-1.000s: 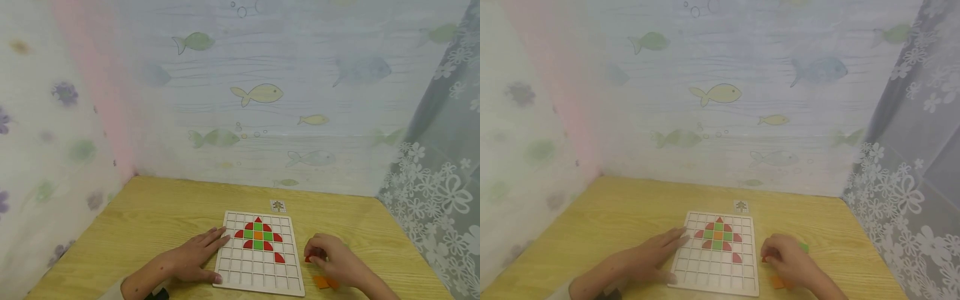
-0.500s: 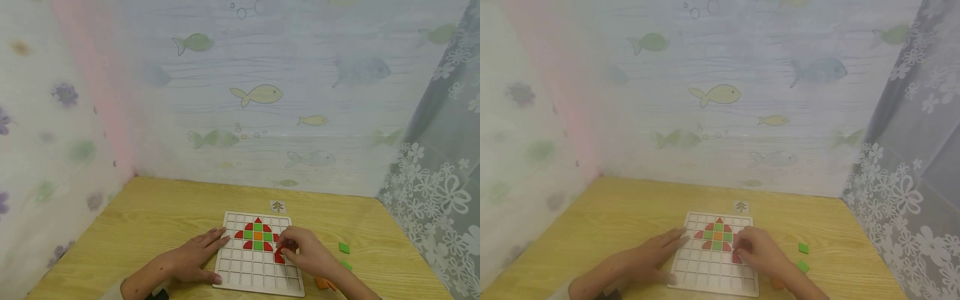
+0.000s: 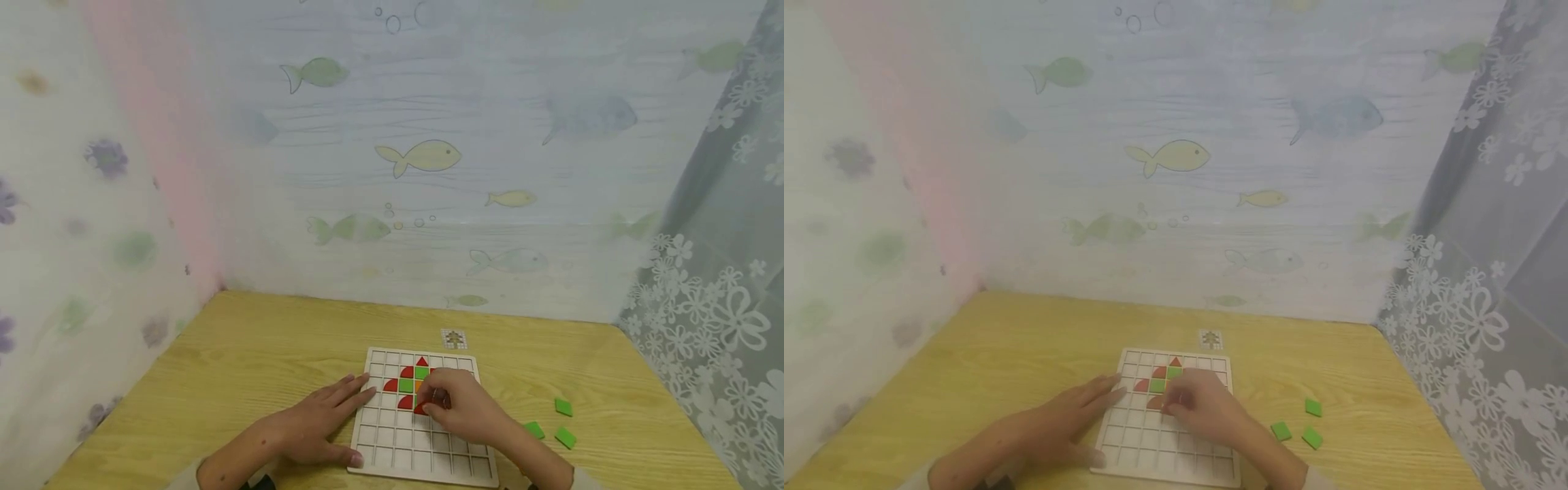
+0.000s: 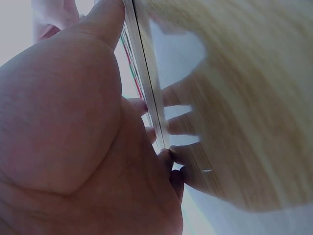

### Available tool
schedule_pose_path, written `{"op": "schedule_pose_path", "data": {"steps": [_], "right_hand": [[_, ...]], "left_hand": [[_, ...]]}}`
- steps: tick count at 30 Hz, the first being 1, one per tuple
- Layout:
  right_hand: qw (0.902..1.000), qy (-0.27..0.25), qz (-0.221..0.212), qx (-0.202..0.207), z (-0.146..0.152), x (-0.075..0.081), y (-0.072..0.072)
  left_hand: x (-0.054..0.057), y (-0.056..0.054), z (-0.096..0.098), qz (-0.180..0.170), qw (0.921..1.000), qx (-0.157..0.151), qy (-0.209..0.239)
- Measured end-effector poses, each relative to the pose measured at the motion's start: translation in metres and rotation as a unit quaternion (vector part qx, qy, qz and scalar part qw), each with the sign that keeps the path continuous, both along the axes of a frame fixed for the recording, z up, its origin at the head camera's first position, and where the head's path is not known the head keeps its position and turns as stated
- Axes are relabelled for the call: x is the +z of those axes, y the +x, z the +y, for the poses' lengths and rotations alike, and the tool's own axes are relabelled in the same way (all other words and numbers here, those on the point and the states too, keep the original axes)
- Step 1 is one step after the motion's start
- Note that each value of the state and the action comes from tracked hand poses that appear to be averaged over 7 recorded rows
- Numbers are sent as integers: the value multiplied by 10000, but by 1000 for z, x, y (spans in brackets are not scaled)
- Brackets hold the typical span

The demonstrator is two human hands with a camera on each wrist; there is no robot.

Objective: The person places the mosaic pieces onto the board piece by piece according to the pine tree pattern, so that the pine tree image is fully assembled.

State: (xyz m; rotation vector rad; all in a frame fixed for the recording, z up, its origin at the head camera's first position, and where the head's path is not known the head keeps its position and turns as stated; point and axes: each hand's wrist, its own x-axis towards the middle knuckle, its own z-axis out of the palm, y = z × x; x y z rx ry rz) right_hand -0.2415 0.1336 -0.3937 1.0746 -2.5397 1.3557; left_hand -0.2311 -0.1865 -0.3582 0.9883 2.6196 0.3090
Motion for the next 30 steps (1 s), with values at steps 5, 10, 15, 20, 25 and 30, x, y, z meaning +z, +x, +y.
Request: {"op": "schedule_pose_path", "data": {"steps": [5, 10, 15, 20, 25, 30], "right_hand": [[10000, 63, -9, 6, -16, 0, -5], [9999, 93, -119, 16, -30, -1, -8], [9998, 86, -93, 122, -42, -4, -12], [9995, 111, -176, 258, -51, -7, -14], [9988, 278, -293, 267, -56, -3, -12], [9982, 559, -14, 194, -56, -3, -10]], "left_hand": [[-2, 0, -2, 45, 10000, -31, 23], [-1, 1, -1, 59, 9999, -70, 44], [1, 2, 0, 51, 10000, -43, 25], [3, 3, 0, 51, 10000, -65, 21], [2, 2, 0, 17, 10000, -54, 32], [1, 2, -1, 16, 10000, -62, 35]]}}
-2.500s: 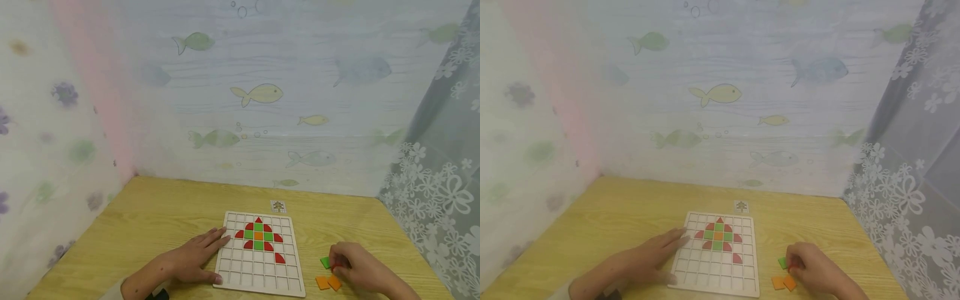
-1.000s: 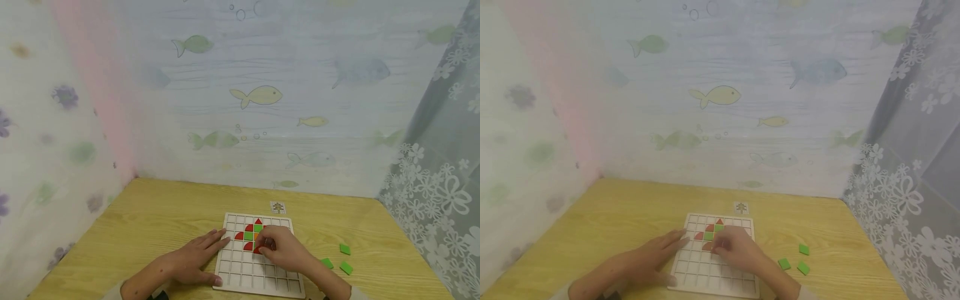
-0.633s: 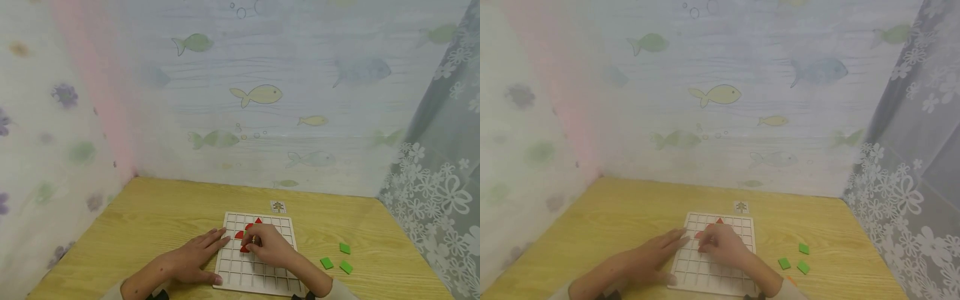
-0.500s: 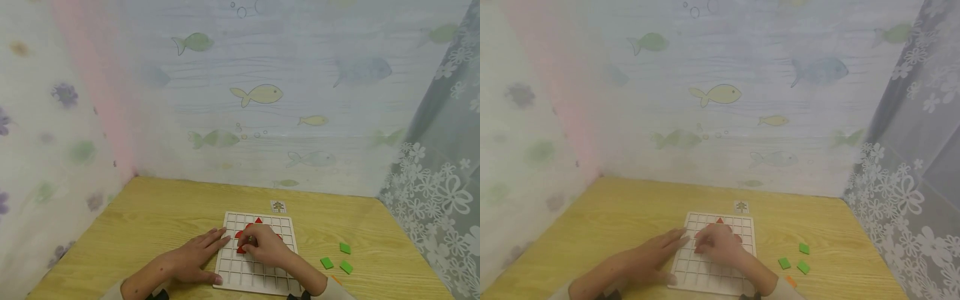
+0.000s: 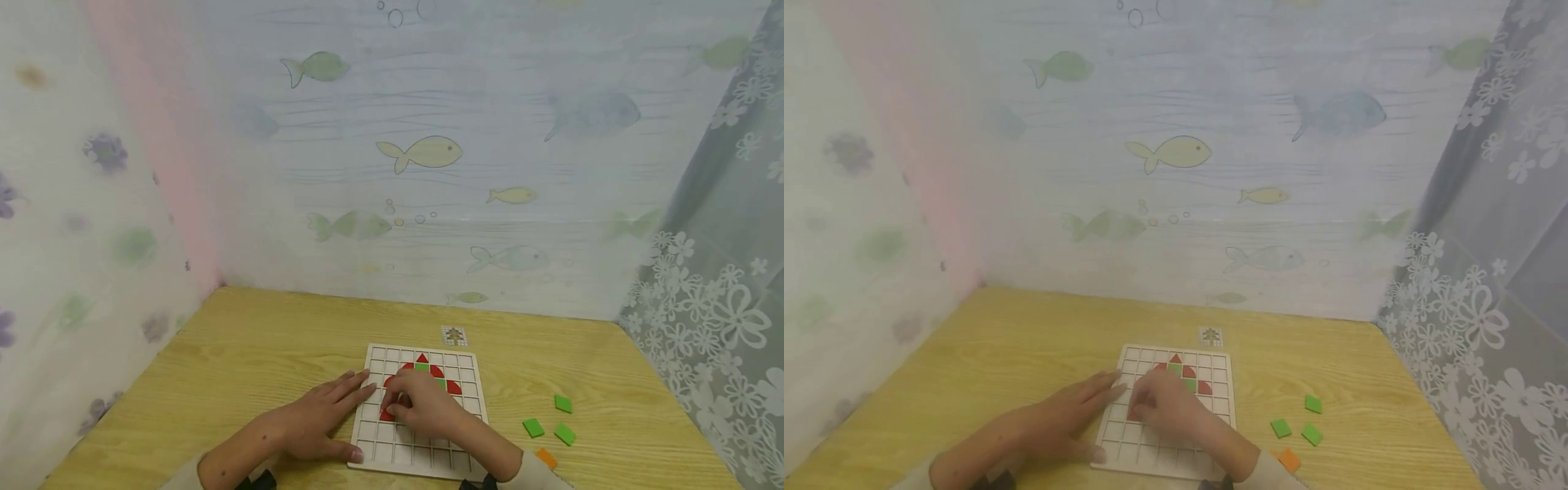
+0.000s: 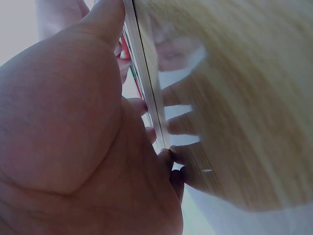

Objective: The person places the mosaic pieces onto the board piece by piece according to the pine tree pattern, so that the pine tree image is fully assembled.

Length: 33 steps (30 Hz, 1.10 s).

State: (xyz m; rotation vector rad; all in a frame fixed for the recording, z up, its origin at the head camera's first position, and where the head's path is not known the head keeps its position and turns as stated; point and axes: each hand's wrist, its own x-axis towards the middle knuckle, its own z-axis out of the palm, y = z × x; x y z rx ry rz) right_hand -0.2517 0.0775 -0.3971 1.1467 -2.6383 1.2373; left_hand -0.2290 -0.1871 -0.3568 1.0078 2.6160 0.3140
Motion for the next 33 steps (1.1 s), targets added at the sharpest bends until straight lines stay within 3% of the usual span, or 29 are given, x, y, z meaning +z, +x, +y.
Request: {"op": "schedule_pose_path", "data": {"steps": [10, 16, 33], "right_hand": [[9996, 12, 219, -182, 1, -2, 5], [9988, -285, 168, -359, 10, -2, 11], [9946, -414, 305, -899, 71, 1, 29]], "left_hand": [[1, 1, 0, -79, 9999, 45, -44], [2, 1, 1, -71, 10000, 20, -20], [-3, -1, 1, 6, 9999, 82, -139]]}}
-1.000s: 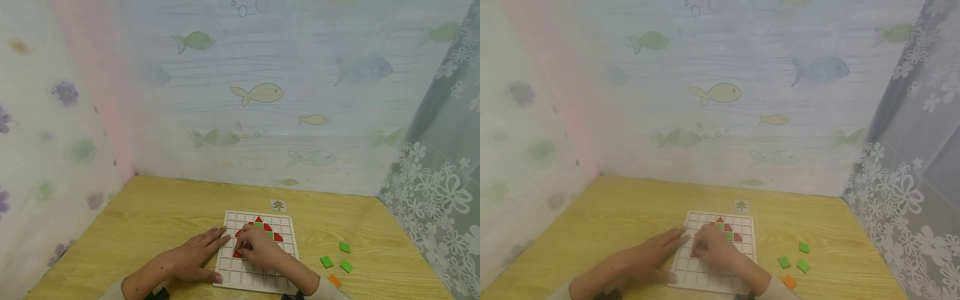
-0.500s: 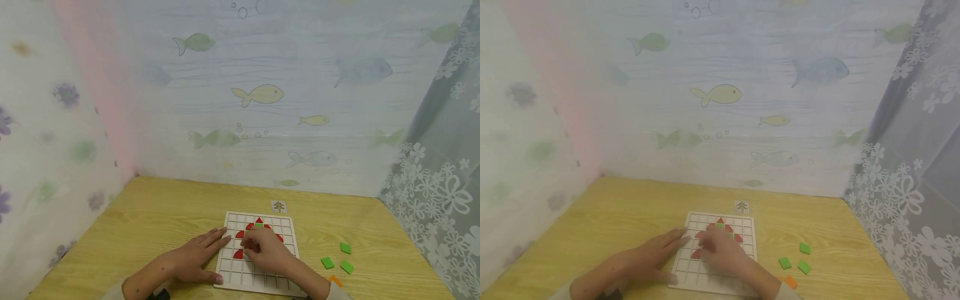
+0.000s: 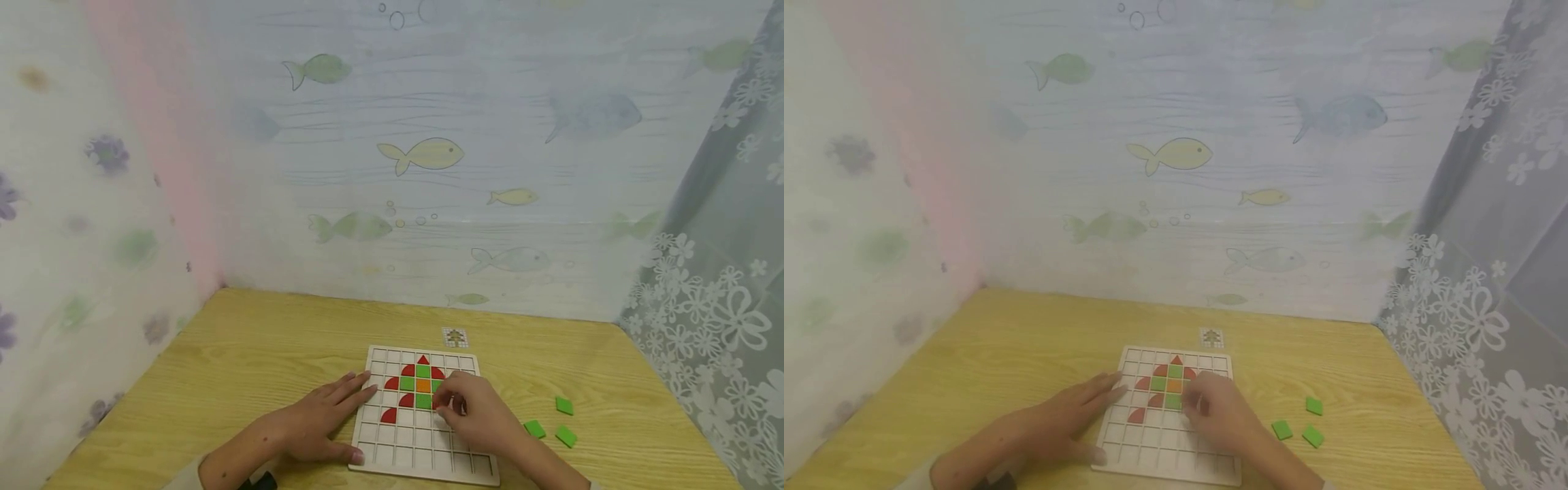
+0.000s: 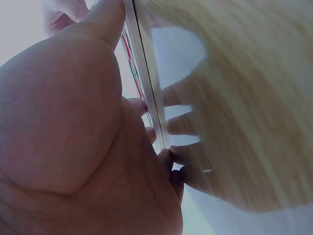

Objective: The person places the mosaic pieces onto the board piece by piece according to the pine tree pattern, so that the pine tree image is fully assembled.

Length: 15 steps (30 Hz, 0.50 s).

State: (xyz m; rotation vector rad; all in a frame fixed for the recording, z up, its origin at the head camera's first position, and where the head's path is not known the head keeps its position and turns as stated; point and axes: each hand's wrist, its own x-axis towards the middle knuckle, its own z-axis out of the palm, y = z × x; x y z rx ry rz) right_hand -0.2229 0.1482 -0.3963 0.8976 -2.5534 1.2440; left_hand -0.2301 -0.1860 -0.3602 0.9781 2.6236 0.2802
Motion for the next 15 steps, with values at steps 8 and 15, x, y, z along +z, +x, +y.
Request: {"op": "schedule_pose_path", "data": {"steps": [8, 15], "right_hand": [[9981, 115, -213, -573, 41, -7, 3], [9979, -30, 326, -564, 77, -19, 5]], "left_hand": [[1, 2, 0, -54, 10000, 36, -7], [3, 2, 2, -60, 9999, 59, -67]]}}
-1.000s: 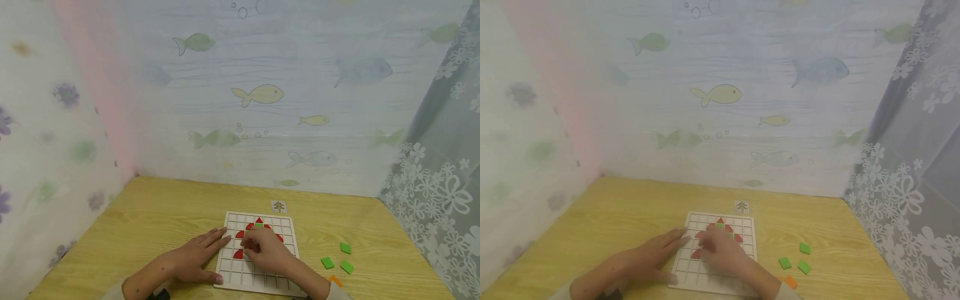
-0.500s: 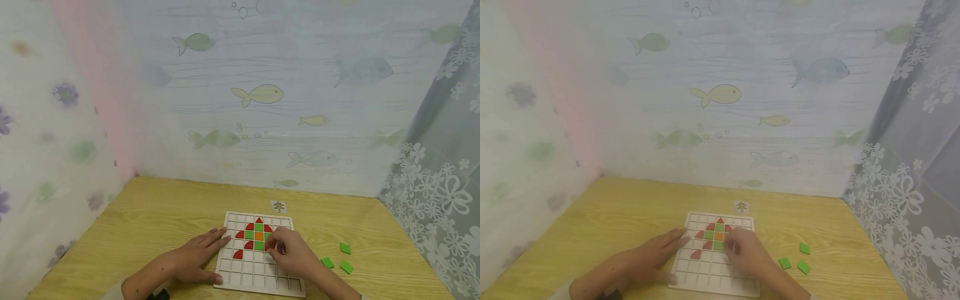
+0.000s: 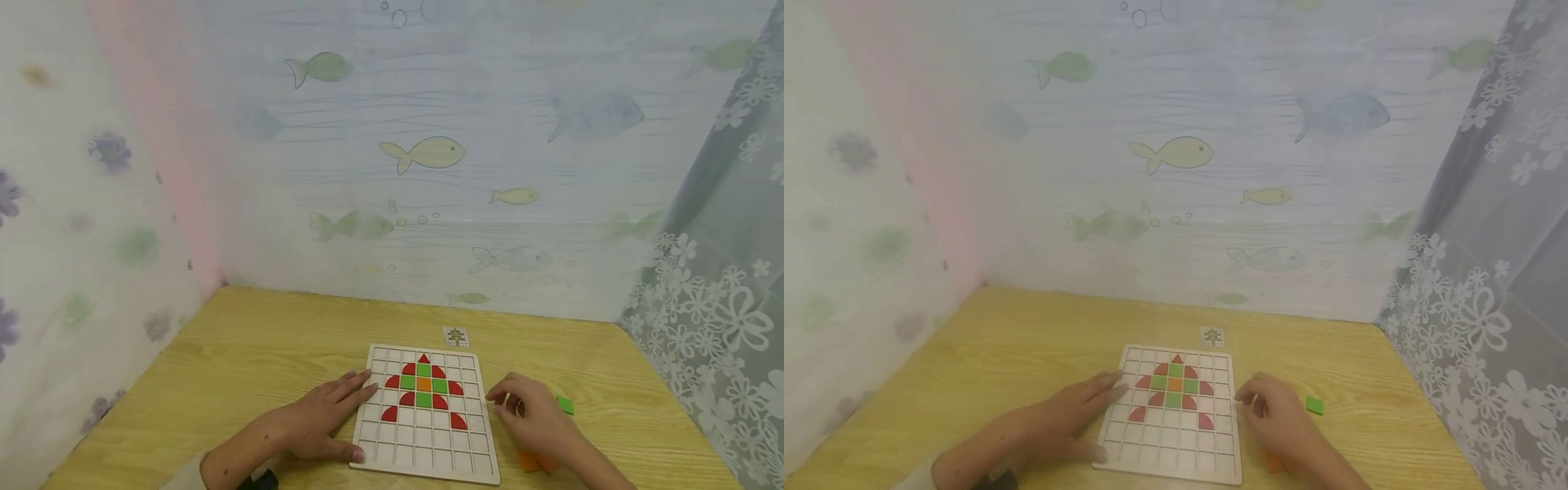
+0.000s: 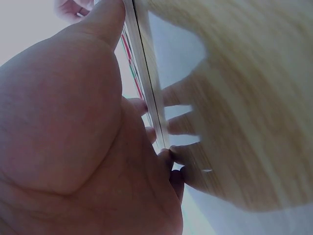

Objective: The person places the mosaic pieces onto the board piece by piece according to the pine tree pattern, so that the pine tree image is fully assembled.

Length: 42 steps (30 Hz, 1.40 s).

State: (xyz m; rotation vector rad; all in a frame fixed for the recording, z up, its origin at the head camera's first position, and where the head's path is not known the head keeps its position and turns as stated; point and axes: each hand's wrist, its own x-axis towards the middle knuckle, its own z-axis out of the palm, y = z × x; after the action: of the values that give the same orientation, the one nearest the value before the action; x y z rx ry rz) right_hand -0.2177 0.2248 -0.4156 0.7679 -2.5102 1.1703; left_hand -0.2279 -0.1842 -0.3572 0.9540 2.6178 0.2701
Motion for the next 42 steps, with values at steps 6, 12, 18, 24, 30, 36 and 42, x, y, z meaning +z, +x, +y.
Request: {"op": "schedule_pose_path", "data": {"steps": [6, 12, 18, 24, 30, 36, 42], "right_hand": [[9976, 92, 267, 634, 31, -7, 1], [9930, 396, 246, 1088, 58, -8, -5], [9886, 630, 144, 1359, 72, -6, -7], [9840, 780, -244, 1586, 79, -5, -8], [9818, 833, -520, 1626, 81, -8, -10], [9823, 871, -434, 1602, 78, -7, -9], [9825, 784, -622, 1574, 73, -5, -8]], "left_hand": [[1, 0, 1, -4, 10000, -12, 18], [0, -1, 0, -11, 10000, -37, 59], [-1, -1, 0, 33, 10000, -25, 45], [-1, -1, 0, 30, 10000, -8, 41], [-1, -1, 0, 53, 10000, -11, 34], [-1, 0, 0, 42, 10000, -24, 45], [0, 0, 0, 10, 10000, -17, 49]]}}
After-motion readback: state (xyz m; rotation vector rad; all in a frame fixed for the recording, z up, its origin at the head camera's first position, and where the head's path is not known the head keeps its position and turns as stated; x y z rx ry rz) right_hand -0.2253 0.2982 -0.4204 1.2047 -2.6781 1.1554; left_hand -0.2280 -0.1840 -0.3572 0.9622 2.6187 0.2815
